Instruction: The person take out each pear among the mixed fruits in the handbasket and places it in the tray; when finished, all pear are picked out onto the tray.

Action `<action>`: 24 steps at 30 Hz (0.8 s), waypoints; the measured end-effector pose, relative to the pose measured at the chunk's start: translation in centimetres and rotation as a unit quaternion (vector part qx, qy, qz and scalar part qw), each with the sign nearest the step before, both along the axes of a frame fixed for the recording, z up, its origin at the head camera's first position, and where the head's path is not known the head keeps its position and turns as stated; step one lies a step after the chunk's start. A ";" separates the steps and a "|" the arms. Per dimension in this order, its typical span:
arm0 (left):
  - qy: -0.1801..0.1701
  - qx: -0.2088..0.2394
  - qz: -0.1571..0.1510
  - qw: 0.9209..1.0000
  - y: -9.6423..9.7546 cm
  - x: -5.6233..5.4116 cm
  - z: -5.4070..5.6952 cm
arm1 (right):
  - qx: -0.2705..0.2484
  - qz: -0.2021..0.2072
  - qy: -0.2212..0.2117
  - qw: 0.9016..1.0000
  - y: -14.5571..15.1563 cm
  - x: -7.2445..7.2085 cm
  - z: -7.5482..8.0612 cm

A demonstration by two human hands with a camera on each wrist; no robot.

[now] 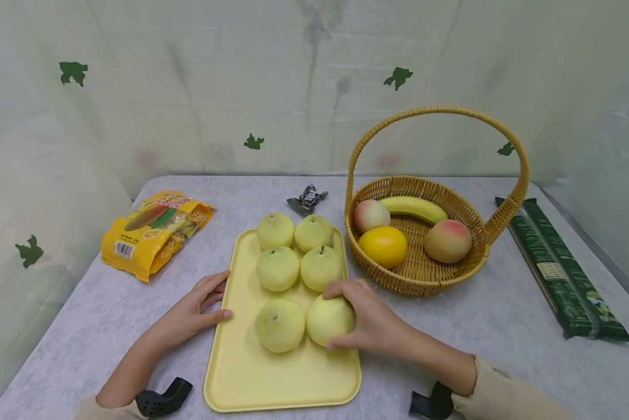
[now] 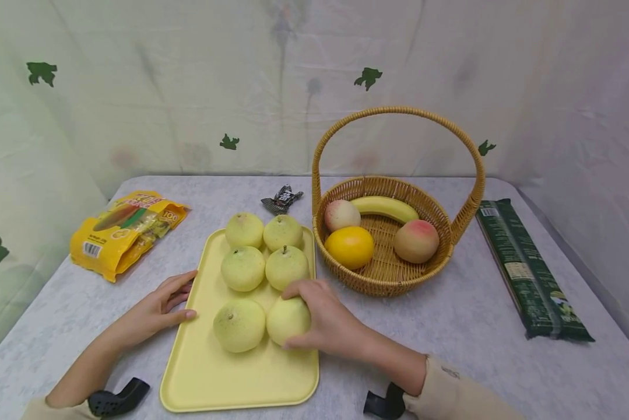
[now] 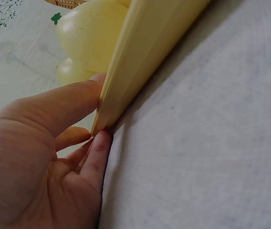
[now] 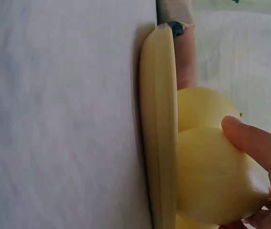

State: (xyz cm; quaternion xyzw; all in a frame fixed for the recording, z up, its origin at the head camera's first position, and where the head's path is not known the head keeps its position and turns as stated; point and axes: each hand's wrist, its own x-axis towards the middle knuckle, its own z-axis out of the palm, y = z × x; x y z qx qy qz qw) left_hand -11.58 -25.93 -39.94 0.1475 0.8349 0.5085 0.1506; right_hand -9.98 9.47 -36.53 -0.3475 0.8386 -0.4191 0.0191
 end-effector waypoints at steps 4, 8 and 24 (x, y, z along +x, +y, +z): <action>-0.001 0.004 -0.001 1.000 0.0 0.0 0.0 | -0.051 0.018 -0.046 0.997 -0.4 0.0 -0.8; -0.002 0.005 -0.001 1.000 0.0 0.1 0.0 | -0.094 0.015 -0.103 0.990 -0.8 0.1 -1.3; 0.002 -0.007 0.002 1.000 0.1 0.0 0.2 | -0.032 0.012 -0.031 0.999 -0.6 0.2 -1.1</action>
